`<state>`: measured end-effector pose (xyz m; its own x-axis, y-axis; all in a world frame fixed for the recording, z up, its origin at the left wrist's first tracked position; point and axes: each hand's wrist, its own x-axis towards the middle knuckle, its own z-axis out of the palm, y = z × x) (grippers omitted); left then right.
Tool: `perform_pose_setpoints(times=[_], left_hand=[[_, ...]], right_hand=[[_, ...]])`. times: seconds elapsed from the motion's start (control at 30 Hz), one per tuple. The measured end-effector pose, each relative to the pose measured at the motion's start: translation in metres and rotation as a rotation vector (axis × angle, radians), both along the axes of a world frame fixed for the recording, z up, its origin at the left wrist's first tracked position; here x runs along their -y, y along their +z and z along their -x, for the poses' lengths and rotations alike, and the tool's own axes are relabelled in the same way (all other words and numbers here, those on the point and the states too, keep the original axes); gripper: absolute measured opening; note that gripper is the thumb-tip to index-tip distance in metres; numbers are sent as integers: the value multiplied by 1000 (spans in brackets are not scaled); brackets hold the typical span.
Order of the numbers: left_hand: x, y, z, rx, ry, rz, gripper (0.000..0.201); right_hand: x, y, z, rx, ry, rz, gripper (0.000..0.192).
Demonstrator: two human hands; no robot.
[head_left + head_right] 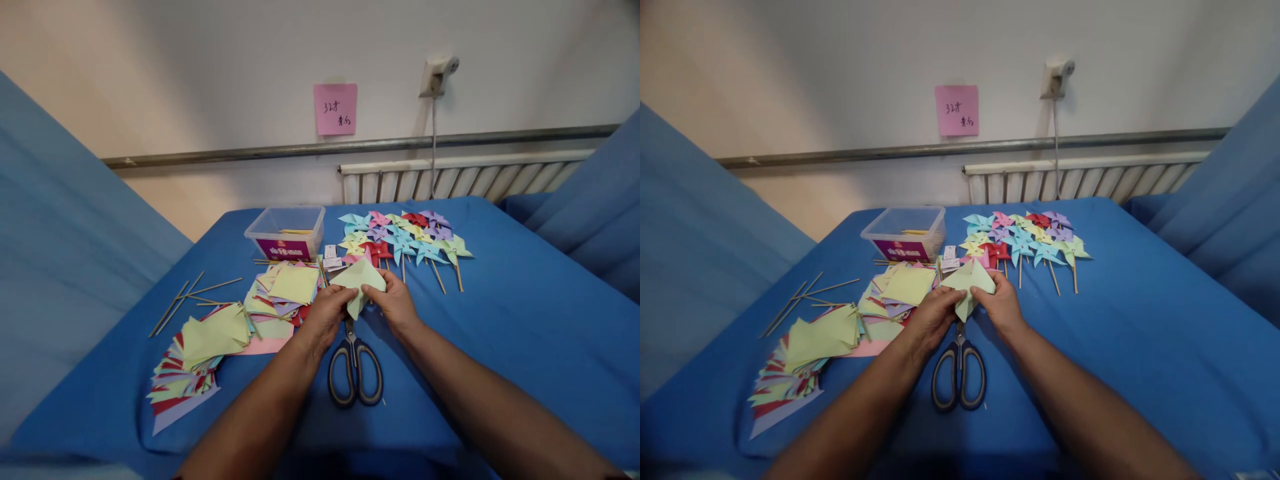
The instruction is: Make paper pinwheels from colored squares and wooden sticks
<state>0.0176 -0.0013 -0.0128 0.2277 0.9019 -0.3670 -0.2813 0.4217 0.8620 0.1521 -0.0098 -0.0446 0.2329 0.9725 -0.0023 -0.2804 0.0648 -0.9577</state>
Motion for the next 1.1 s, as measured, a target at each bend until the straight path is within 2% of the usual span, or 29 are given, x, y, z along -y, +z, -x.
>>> perform_pose_setpoints(times=[0.17, 0.27, 0.3, 0.4, 0.5, 0.6, 0.73, 0.9, 1.1], left_hand=[[0, 1, 1, 11, -3, -4, 19], [-2, 8, 5, 114, 18, 58, 13], [-3, 11, 6, 164, 22, 93, 17], [-7, 18, 12, 301, 43, 190, 28], [-10, 23, 17, 372, 51, 237, 29], [-12, 23, 19, 399, 39, 233, 33], [-10, 21, 18, 402, -17, 198, 35], [-6, 16, 15, 310, -26, 146, 28], [-3, 13, 12, 139, -14, -10, 15]], right_hand=[[0, 3, -1, 26, 33, -9, 46], [3, 4, -2, 84, 50, -128, 51], [4, 4, -2, 120, 51, -197, 55], [9, 8, -5, 344, 32, -411, 64], [13, 12, -7, 606, 38, -538, 57], [15, 15, -8, 745, 81, -609, 47], [14, 16, -7, 800, 64, -631, 29], [14, 16, -6, 730, 33, -560, 5], [15, 18, -7, 619, 23, -463, 12]])
